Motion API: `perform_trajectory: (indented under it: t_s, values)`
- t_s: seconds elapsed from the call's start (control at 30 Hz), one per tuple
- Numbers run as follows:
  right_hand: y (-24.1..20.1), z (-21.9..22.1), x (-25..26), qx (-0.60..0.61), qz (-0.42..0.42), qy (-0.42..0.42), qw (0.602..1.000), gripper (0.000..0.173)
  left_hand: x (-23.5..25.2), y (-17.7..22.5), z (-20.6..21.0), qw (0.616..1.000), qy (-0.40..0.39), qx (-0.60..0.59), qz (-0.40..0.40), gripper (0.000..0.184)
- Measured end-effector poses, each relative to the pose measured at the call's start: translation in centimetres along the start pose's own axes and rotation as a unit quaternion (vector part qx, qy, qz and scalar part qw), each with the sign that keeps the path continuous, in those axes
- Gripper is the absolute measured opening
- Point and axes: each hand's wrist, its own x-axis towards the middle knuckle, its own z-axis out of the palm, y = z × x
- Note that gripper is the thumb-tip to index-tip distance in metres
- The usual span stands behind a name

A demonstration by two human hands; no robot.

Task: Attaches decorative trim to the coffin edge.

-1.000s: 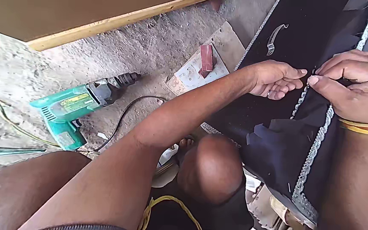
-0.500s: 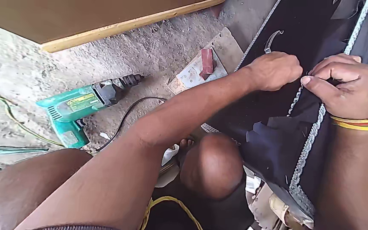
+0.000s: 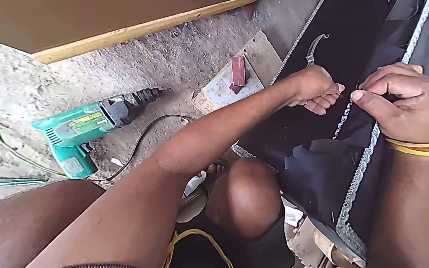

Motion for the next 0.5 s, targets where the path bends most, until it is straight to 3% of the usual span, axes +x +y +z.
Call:
perform_trajectory:
  t_s: [0.07,0.1,0.17,0.23,0.3,0.37,0.4,0.43,0.5]
  values:
    - [0.1,0.0,-0.1,0.007,0.001,-0.002,1.0,0.03,-0.1,0.7,0.0,0.991,0.006,0.121,0.054,0.023]
    - [0.2,0.0,0.0,0.009,0.003,-0.003,1.0,0.029,-0.3,1.2,0.0,0.964,0.007,0.239,0.112,0.021]
    - [0.4,-0.1,0.0,0.009,0.006,-0.007,1.0,0.029,-0.3,1.6,-0.2,0.829,-0.003,0.487,0.274,0.016]
    - [0.4,0.0,-0.1,0.006,0.011,-0.009,1.0,0.029,-0.1,1.4,-0.4,0.714,-0.011,0.592,0.372,0.016]
    - [0.2,0.0,0.0,0.005,0.012,-0.008,1.0,0.029,-0.3,0.7,-0.4,0.681,0.0,0.612,0.403,0.021]
    - [0.2,0.0,0.0,0.008,0.011,-0.006,1.0,0.029,0.0,-0.6,-0.7,0.706,0.02,0.564,0.427,0.02]
    - [0.2,0.0,0.0,0.009,0.01,-0.005,1.0,0.029,0.2,-1.0,-0.9,0.744,0.025,0.519,0.421,0.015]
    - [0.2,0.0,0.0,0.011,0.009,-0.004,1.0,0.028,0.3,-1.2,-1.0,0.796,0.026,0.451,0.402,0.013]
    - [0.2,0.0,-0.1,0.01,0.009,-0.004,1.0,0.027,0.1,-1.0,-1.1,0.912,0.004,0.293,0.286,0.02]
